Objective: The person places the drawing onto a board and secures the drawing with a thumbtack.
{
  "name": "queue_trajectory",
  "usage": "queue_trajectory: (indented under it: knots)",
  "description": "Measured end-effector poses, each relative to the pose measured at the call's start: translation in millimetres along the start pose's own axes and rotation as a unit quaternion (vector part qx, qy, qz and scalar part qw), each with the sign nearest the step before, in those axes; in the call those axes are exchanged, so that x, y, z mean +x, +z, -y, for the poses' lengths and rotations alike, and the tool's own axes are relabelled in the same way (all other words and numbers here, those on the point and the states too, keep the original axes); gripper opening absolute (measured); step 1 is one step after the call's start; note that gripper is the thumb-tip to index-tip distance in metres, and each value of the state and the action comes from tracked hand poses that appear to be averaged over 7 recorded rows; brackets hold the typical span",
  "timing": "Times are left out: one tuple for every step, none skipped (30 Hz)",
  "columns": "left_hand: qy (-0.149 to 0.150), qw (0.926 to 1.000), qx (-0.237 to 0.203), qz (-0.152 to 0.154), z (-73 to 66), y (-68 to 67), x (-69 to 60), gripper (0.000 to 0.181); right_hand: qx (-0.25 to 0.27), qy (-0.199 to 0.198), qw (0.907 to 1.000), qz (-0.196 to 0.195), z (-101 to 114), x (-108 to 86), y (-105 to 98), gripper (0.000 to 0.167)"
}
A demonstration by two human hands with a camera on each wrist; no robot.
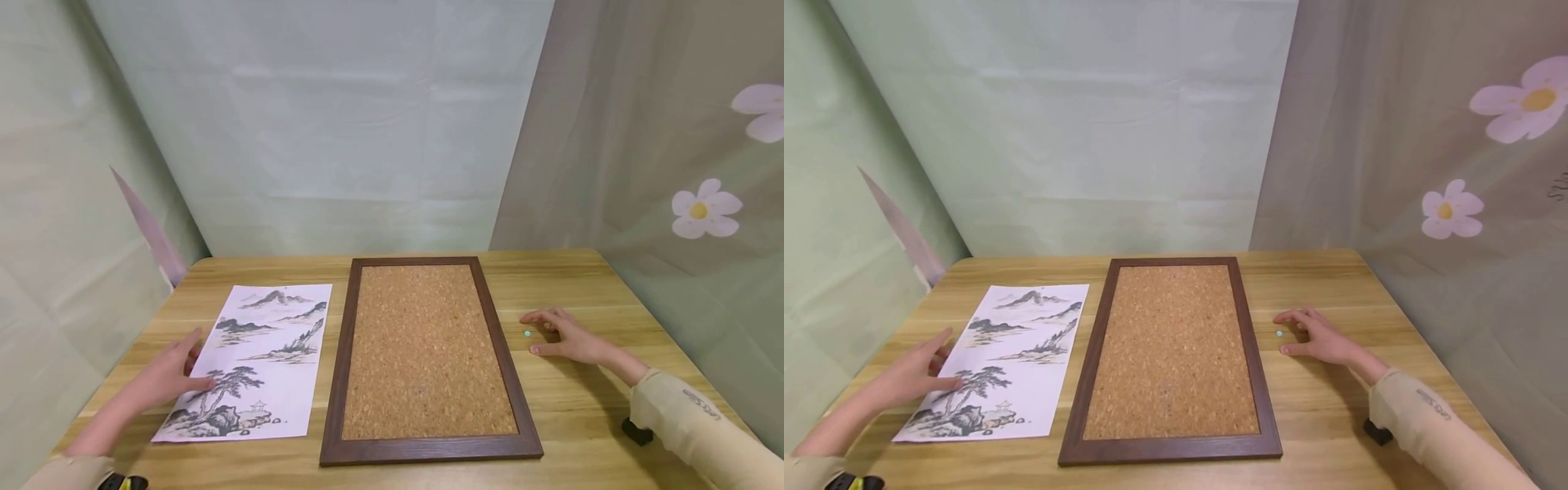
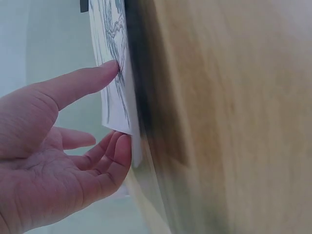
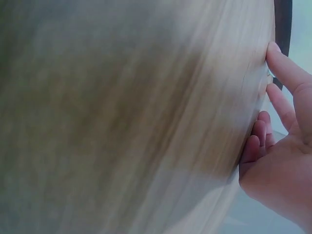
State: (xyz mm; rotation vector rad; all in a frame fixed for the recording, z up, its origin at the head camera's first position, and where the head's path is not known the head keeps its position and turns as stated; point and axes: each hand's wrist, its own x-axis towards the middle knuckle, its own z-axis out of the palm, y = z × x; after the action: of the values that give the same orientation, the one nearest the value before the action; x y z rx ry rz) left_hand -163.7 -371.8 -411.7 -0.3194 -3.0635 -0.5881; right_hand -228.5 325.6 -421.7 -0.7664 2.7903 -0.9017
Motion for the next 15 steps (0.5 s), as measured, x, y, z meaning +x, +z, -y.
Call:
queue_trajectory:
  knots:
    - [-0.004, 1.0000, 0.001, 0.002, 0.6, 0.1, 0.2, 0.104, 0.007, 0.003, 1.0000, 0.002, -0.2, 0.1, -0.3, 0.053]
    - [-0.008, 1.0000, 0.001, 0.006, 1.1, 0.2, 0.1, 0.103, 0.013, 0.005, 0.9999, 0.004, -0.3, 0.2, -0.4, 0.053]
    - [-0.010, 0.9999, 0.000, 0.009, 1.8, 0.3, 0.2, 0.102, 0.017, 0.007, 0.9998, 0.006, -0.7, 0.2, -0.5, 0.053]
    - [-0.012, 0.9998, -0.001, 0.013, 2.3, 0.2, 0.1, 0.102, 0.019, 0.008, 0.9998, 0.007, -1.1, 0.4, -0.6, 0.053]
    - [-0.016, 0.9998, -0.001, 0.016, 3.2, 0.2, 0.2, 0.101, 0.020, 0.009, 0.9997, 0.007, -1.5, 0.5, -0.5, 0.053]
    - [-0.017, 0.9997, -0.002, 0.018, 4.2, 0.1, 0.4, 0.100, 0.021, 0.010, 0.9997, 0.007, -1.8, 0.5, -0.5, 0.053]
    - [-0.019, 0.9996, -0.001, 0.020, 5.2, 0.4, 0.3, 0.098, 0.023, 0.011, 0.9997, 0.006, -2.0, 0.5, -0.3, 0.053]
    - [-0.017, 0.9996, -0.005, 0.020, 6.6, 0.7, 0.1, 0.097, 0.022, 0.014, 0.9997, 0.003, -2.2, 0.4, 0.3, 0.052]
    - [-0.014, 0.9996, -0.010, 0.021, 8.3, 1.2, 0.0, 0.094, 0.023, 0.013, 0.9996, 0.000, -2.5, 0.3, 0.9, 0.051]
    - [-0.011, 0.9996, -0.016, 0.022, 10.0, 1.5, -0.3, 0.092, 0.025, 0.014, 0.9996, -0.002, -2.3, 0.0, 1.5, 0.051]
    - [-0.010, 0.9995, -0.020, 0.024, 10.9, 1.3, -0.5, 0.090, 0.028, 0.015, 0.9995, -0.005, -2.1, -0.3, 2.2, 0.049]
    - [-0.009, 0.9994, -0.024, 0.025, 11.6, 1.0, -0.9, 0.087, 0.031, 0.016, 0.9994, -0.009, -2.0, -0.4, 2.9, 0.048]
    - [-0.010, 0.9992, -0.030, 0.027, 12.3, 0.6, -1.2, 0.084, 0.037, 0.018, 0.9991, -0.011, -1.8, -0.3, 3.5, 0.047]
    - [-0.009, 0.9989, -0.036, 0.029, 12.9, -0.1, -1.3, 0.082, 0.041, 0.020, 0.9989, -0.013, -1.8, -0.1, 4.0, 0.046]
    - [-0.013, 0.9986, -0.040, 0.032, 13.2, -1.0, -1.4, 0.080, 0.046, 0.020, 0.9986, -0.015, -1.9, 0.3, 4.2, 0.046]
